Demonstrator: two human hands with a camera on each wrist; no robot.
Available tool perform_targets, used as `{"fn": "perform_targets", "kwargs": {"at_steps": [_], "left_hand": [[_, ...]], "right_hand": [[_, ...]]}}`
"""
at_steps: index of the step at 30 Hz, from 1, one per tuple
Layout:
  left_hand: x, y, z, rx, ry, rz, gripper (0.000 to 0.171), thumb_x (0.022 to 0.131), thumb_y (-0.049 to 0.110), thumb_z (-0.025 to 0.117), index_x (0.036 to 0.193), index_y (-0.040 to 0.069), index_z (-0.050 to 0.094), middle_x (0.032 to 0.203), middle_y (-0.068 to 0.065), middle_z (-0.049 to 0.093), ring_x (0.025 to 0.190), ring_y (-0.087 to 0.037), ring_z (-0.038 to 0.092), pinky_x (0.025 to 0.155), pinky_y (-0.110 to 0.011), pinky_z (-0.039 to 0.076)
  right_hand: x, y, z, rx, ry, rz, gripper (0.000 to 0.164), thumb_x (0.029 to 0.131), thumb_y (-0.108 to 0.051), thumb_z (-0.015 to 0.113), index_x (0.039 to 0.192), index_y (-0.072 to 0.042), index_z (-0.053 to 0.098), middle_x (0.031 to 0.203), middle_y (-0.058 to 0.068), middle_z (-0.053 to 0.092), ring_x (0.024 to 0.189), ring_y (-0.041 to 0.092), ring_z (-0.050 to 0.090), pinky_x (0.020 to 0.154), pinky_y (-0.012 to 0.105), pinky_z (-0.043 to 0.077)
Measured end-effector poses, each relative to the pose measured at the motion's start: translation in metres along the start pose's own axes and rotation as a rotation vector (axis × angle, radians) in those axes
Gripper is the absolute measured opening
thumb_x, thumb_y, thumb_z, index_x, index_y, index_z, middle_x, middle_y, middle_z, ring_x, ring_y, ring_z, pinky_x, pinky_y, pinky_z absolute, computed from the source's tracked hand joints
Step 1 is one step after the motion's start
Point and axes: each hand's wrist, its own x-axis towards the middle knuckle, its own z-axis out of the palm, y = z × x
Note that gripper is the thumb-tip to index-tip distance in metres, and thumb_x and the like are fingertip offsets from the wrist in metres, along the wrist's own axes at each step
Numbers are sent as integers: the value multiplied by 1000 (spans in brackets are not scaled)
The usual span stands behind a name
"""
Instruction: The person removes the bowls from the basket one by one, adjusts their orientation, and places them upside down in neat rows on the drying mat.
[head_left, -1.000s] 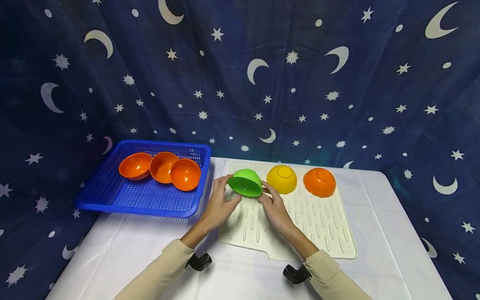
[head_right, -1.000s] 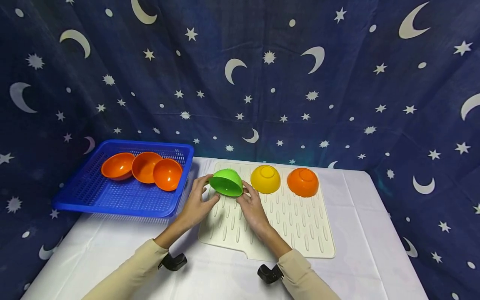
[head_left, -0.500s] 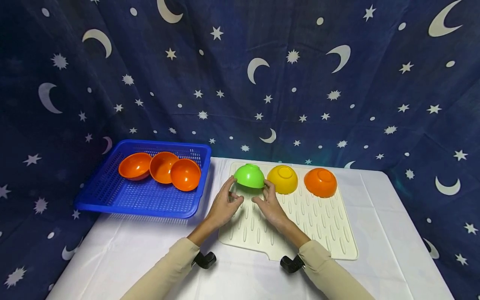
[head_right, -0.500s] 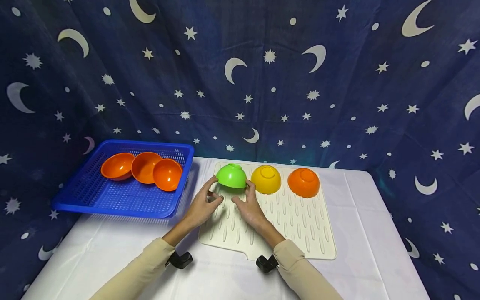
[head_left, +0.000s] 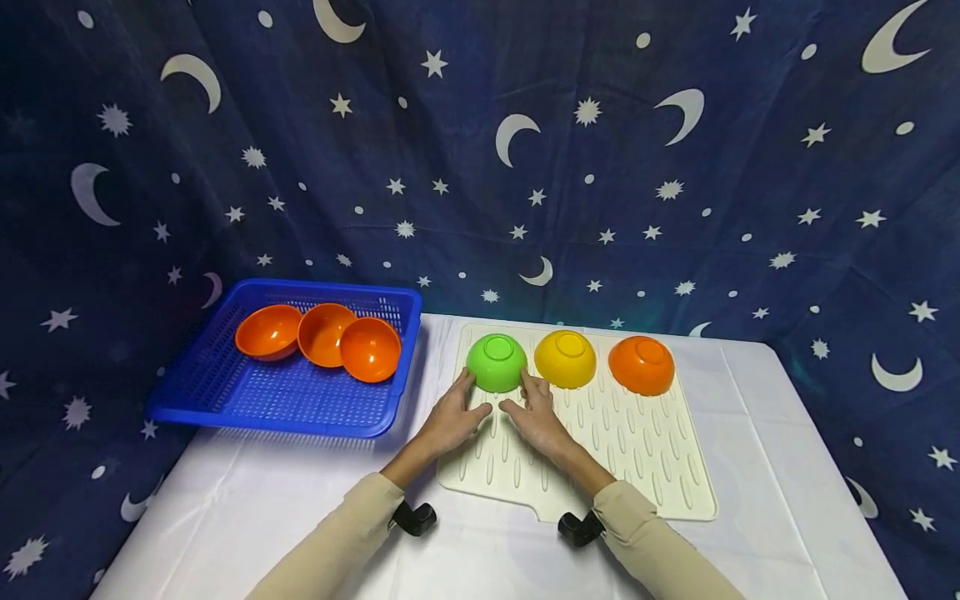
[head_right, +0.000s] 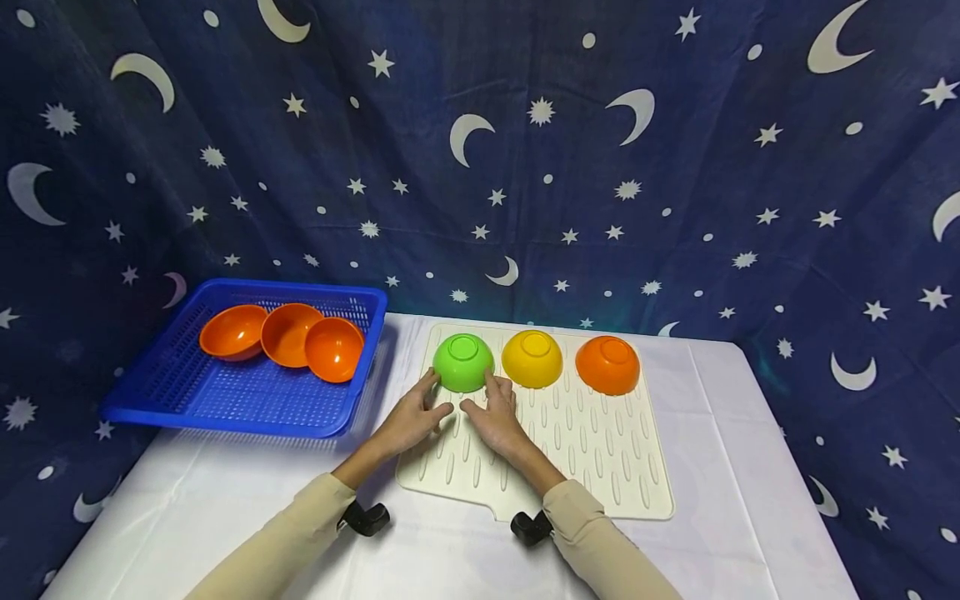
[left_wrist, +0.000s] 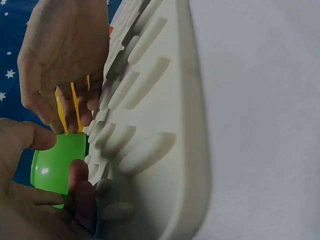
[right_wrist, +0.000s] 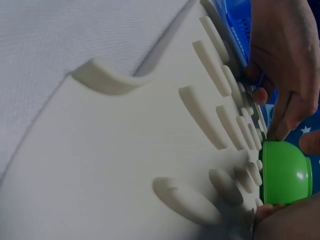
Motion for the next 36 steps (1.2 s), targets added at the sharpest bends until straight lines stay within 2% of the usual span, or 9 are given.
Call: {"fn": "perform_targets", "kwargs": {"at_steps": [4,7,14,22,25,30,36], "left_hand": [[7,3,-2,5,-11,-4,74,96,22,64,154,-10,30,164,-25,17,148,-38,24,118,-51,22],[13,5,-3,20,-27,-4,75,96,22,63,155,-9,28,164,-26,15,148,-38,21,118,-51,21],[17,4,-5,18,-47,13,79,96,20,65,156,-9,23,164,-28,12,150,-40,17,119,-52,18],[23,2,-4,-2,-72,56,83,94,16,66,158,-7,18,165,-26,10,150,-38,15,119,-50,18],[25,2,-4,-4,-81,57,84,94,15,66,158,-8,17,165,-26,9,150,-38,14,119,-51,18],[20,2,-5,-2,-69,55,82,94,15,65,157,-10,19,164,-29,13,149,-39,19,118,-52,20],[-3,9,-8,164,-22,31,76,95,27,63,157,-3,30,159,-22,33,143,-38,37,113,-56,32]], "right_hand": [[0,0,-1,-40,-30,-10,75,95,-26,59,158,-1,27,154,16,25,137,32,24,114,57,26],[0,0,-1,-79,-48,-31,72,95,-27,59,156,-2,31,162,16,17,142,33,18,116,59,22],[2,1,-2,-201,-101,-94,79,96,-32,58,160,-1,24,168,14,11,138,32,23,112,62,26],[4,3,-4,-266,-88,-109,80,96,-31,58,161,-3,21,168,13,14,137,33,26,112,60,29],[6,2,-5,-265,-81,-89,79,97,-30,59,162,-6,20,167,12,17,136,31,28,113,57,28],[3,4,-8,-190,-72,-64,75,99,-27,58,161,-6,22,158,20,34,138,32,31,112,59,29],[-19,8,-13,-81,-109,-77,66,102,-24,59,157,-4,31,159,21,33,148,36,26,118,55,20]]}}
